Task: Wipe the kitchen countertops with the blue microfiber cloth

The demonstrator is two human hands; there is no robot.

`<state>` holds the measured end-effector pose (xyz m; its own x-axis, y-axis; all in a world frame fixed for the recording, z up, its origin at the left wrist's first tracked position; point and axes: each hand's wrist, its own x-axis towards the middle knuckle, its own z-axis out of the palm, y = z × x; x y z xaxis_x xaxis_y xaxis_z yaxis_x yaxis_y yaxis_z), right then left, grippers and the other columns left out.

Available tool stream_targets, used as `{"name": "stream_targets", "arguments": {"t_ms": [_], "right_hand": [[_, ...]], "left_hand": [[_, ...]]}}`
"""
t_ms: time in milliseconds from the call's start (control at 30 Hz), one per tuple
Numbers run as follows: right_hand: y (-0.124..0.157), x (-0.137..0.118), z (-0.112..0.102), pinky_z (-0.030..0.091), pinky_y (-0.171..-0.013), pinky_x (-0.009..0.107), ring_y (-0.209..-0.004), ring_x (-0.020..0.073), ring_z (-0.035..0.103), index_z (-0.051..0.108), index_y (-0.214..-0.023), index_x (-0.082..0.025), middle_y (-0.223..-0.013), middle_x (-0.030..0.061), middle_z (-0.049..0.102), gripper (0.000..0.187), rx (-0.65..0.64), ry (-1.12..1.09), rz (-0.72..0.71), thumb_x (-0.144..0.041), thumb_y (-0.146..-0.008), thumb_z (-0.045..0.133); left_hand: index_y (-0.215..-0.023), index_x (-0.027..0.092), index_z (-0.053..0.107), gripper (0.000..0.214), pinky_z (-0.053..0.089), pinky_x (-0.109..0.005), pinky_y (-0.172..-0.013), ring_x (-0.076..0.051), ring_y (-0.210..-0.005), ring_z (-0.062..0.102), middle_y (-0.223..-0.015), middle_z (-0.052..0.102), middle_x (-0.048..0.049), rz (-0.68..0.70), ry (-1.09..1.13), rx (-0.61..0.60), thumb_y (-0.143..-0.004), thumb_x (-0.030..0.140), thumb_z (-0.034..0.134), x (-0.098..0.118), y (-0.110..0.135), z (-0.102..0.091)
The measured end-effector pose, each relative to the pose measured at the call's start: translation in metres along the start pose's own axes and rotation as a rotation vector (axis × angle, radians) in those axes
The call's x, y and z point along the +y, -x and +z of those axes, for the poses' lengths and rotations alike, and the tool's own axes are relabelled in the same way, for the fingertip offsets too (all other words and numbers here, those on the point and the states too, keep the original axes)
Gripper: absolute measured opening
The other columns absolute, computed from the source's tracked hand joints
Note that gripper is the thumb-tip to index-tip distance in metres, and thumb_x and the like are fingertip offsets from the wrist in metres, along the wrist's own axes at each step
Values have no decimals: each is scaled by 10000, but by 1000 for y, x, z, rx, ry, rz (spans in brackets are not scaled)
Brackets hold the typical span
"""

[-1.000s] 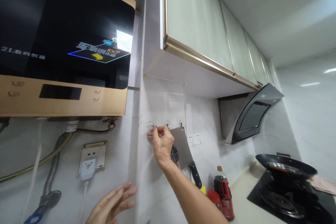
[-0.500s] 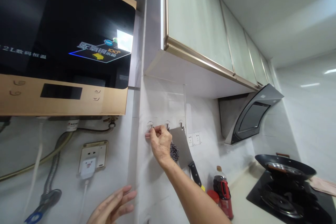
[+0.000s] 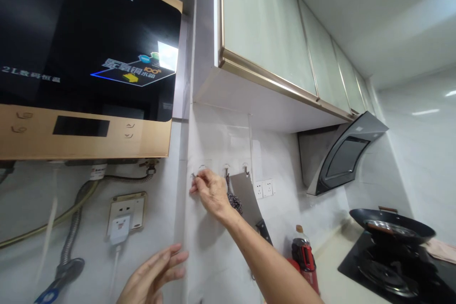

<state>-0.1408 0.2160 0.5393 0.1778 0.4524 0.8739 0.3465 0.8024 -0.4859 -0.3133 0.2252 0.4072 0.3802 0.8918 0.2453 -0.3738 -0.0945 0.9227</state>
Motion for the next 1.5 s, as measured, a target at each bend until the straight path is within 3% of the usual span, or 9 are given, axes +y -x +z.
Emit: {"name": "stream_targets", "arguments": {"t_ms": [133,233,367,467,533,833,1033,1200,1500], "right_hand": [[1,1,9,607,-616,305,-617,192,722,588,-780,-213,-716,16,700,256,109,-39,28,-462,-821,632],[4,5,6,605,-629,304,-633,195,729,605,-810,-214,-742,22,723,270,230,-8,6,-480,-832,642],[5,13,-1,605,-644,308,-643,201,731,621,-792,-220,-696,25,730,257,304,19,15,-470,-847,634],[3,15,-4,609,-652,320,-635,206,726,613,-770,-225,-681,29,731,238,314,33,39,-453,-824,657],[2,13,-5,612,-652,324,-628,207,722,611,-759,-229,-670,25,725,230,308,56,41,-444,-804,678],[-10,-2,-24,556,-664,293,-633,191,712,682,-833,-216,-680,6,723,64,136,261,53,-247,-838,626],[-19,-1,-24,414,-578,262,-525,155,587,645,-685,-224,-564,-9,648,171,80,552,-83,-146,-834,608],[-18,-1,-29,394,-541,256,-473,155,555,602,-720,-230,-490,-35,594,168,47,466,2,-131,-848,557],[-16,-15,-24,363,-557,256,-502,143,531,624,-709,-224,-504,-45,576,167,44,511,33,-173,-851,552]], "left_hand": [[-1179,132,674,813,436,-193,-413,-312,-981,711,-1193,699,-202,170,-222,-40,-660,750,776,18,-6,10],[-1189,193,689,551,505,-210,-515,-281,-1063,691,-1243,689,-134,371,-407,45,-843,619,646,45,-11,22],[-1175,264,725,343,561,-265,-713,-245,-1067,685,-1162,725,-53,642,-630,201,-924,440,573,80,-30,47],[-1183,305,732,288,534,-297,-859,-215,-1076,666,-1215,704,-12,891,-807,259,-967,307,541,91,-53,67],[-1188,316,731,288,516,-284,-835,-192,-1038,662,-1239,677,-9,978,-894,276,-981,251,541,93,-67,77],[-1186,333,726,273,451,-264,-730,-146,-840,623,-1108,622,-1,1051,-1043,302,-953,207,663,94,-88,82],[-1119,318,746,192,423,-267,-701,-146,-812,608,-1048,611,-7,1036,-1031,290,-954,257,668,99,-91,82],[-1128,308,748,206,435,-269,-700,-141,-744,554,-958,562,-18,1032,-971,281,-945,315,653,97,-95,77],[-982,293,755,101,389,-270,-708,-167,-740,502,-797,480,1,845,-883,284,-929,350,691,98,-94,76]]}}
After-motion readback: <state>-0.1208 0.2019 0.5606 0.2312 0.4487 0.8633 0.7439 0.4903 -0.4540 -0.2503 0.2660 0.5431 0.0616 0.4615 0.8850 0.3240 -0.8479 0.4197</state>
